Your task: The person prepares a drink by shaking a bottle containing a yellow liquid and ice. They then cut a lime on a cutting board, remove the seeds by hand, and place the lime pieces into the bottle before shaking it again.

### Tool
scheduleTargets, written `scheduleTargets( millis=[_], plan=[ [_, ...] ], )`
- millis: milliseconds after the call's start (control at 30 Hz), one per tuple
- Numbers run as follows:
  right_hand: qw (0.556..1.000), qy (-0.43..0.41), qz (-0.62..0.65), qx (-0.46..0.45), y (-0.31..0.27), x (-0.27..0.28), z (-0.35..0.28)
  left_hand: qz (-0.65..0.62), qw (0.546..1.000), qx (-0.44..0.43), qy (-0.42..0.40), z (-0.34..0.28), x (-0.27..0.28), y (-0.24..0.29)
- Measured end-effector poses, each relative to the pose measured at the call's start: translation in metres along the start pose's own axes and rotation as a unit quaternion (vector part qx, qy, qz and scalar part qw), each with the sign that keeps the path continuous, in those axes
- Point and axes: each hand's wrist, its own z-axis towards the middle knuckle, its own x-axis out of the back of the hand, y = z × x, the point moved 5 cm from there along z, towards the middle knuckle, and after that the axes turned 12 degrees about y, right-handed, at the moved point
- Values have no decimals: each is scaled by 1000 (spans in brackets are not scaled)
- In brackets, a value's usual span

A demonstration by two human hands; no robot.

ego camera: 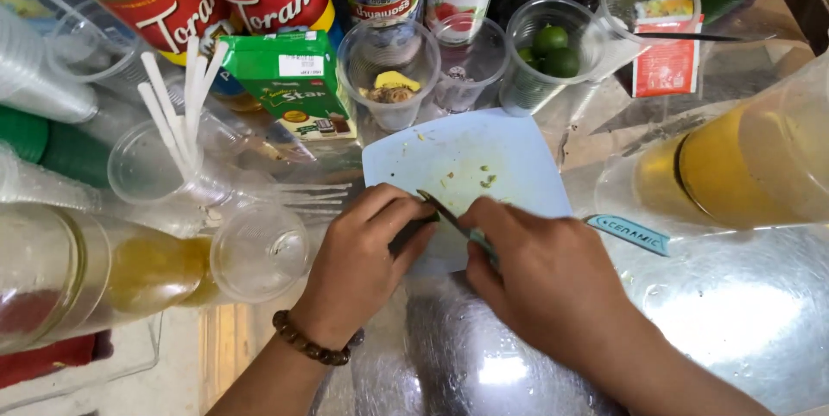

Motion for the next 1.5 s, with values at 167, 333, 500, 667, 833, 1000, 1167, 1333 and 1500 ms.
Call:
scheduleTargets(
  millis=[167,333,500,667,833,1000,1167,1333,1500],
  plan=[
    [998,-1,-55,18,-5,-16,-14,7,1000,-4,10,0,1,1],
    [996,15,-58,61,-14,-20,-24,7,1000,-8,22,0,1,1],
    [995,71,-44,59,-9,-28,-42,36,999,-26,20,1,0,3],
    [996,57,-14,65,-6,-28,-42,37,999,-18,8,1,-1,0],
    [996,56,-15,71,-4,-30,-42,28,1000,0,15,0,-2,-3],
    [995,71,8,70,-7,-30,-37,29,999,7,15,-2,-4,-6],
    [995,80,10,60,-7,-35,-34,32,999,1,16,-1,-3,-5],
    [995,71,21,60,-4,-35,-35,30,999,9,18,-1,-2,-6],
    [997,36,30,57,1,-33,-39,41,999,2,25,-1,-1,-3]
  ],
)
